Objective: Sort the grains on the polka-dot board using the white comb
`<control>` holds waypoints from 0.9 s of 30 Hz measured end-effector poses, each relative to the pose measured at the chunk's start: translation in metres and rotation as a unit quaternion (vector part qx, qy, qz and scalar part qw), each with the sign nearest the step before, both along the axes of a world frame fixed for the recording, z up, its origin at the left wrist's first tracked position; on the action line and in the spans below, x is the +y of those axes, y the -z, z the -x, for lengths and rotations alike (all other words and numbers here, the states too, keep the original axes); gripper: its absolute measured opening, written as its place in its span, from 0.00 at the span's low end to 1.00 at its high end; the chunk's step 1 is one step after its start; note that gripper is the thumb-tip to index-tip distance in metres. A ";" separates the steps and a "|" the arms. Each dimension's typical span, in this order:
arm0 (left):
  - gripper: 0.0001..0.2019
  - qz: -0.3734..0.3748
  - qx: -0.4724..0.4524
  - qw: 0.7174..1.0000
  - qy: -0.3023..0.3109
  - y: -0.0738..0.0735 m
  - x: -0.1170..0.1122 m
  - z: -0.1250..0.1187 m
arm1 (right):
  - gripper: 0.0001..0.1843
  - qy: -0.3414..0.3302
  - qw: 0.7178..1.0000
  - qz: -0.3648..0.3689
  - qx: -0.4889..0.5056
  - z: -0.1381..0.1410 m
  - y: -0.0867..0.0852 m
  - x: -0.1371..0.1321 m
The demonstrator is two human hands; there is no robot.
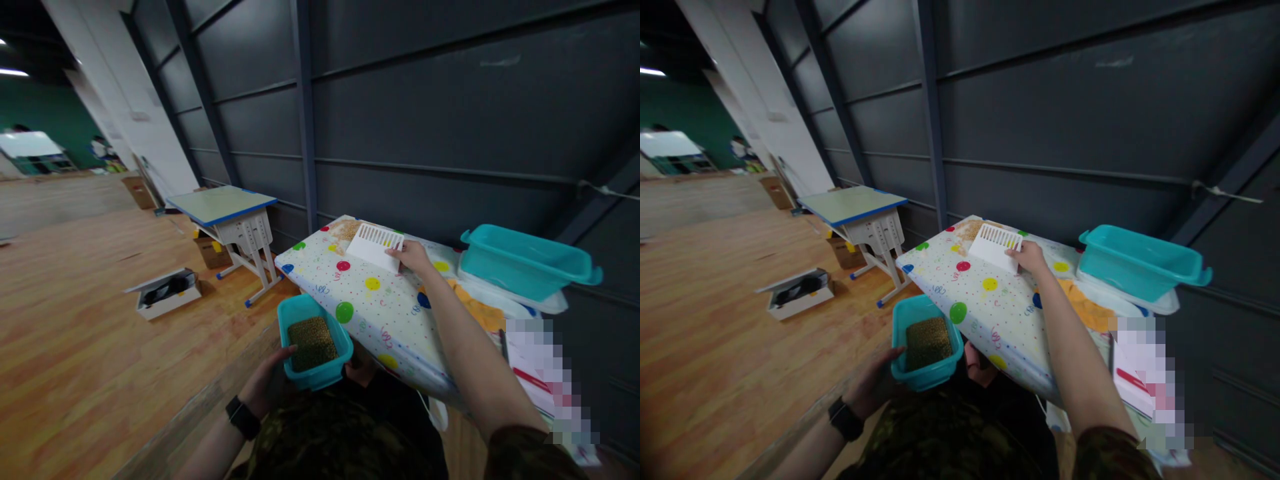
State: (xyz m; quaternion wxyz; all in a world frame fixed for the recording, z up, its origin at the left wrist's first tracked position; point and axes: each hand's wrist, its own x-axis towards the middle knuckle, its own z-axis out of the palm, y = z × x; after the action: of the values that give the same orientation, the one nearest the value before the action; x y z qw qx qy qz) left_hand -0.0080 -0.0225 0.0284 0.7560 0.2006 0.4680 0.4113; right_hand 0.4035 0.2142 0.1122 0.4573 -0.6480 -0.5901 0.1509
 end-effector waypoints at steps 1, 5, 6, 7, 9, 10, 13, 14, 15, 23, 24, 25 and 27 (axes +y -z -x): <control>0.29 -0.005 -0.001 1.000 0.002 0.002 0.000 0.002 | 0.08 0.015 1.000 0.011 -0.025 0.001 0.000 0.002; 0.30 -0.005 0.001 1.000 0.013 0.005 0.000 0.006 | 0.11 0.042 0.997 0.012 -0.061 0.010 -0.001 0.005; 0.30 -0.005 0.003 1.000 0.016 0.004 0.000 0.006 | 0.12 0.042 0.998 0.004 -0.056 0.014 0.000 0.005; 0.30 -0.006 0.005 1.000 0.016 0.003 -0.001 0.006 | 0.13 0.041 0.998 -0.003 -0.048 0.018 0.002 0.005; 0.29 -0.008 0.004 1.000 0.007 -0.001 -0.002 0.005 | 0.14 0.040 0.999 -0.014 -0.032 0.028 0.007 0.005; 0.29 -0.006 0.004 1.000 0.000 -0.002 -0.003 0.004 | 0.14 0.040 0.999 -0.018 -0.028 0.033 0.009 0.005; 0.31 0.014 0.003 1.000 -0.017 -0.006 -0.003 0.001 | 0.11 0.039 0.996 -0.032 -0.073 0.050 0.016 0.002; 0.31 0.025 0.005 0.999 -0.022 -0.007 -0.003 0.000 | 0.11 0.038 0.993 -0.037 -0.106 0.056 0.018 0.001; 0.31 0.035 0.009 0.999 -0.027 -0.008 -0.003 -0.001 | 0.11 0.036 0.988 -0.043 -0.145 0.061 0.019 -0.001; 0.26 0.025 0.042 0.998 -0.042 -0.020 -0.005 -0.005 | 0.17 0.008 0.946 -0.043 -0.321 0.090 0.029 -0.017; 0.24 0.025 0.049 0.997 -0.046 -0.020 -0.005 -0.004 | 0.17 0.012 0.946 -0.049 -0.321 0.090 0.029 -0.017; 0.23 0.021 0.057 0.997 -0.050 -0.021 -0.005 -0.004 | 0.18 0.016 0.946 -0.056 -0.319 0.090 0.029 -0.017; 0.20 0.011 0.069 0.996 -0.057 -0.021 -0.006 -0.003 | 0.18 0.022 0.945 -0.065 -0.321 0.090 0.030 -0.018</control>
State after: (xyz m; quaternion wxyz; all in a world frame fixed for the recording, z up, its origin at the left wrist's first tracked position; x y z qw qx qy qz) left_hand -0.0046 -0.0287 0.0492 0.6994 0.1925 0.5343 0.4339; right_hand 0.3138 0.1964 0.0821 0.2886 -0.6438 -0.6994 -0.1140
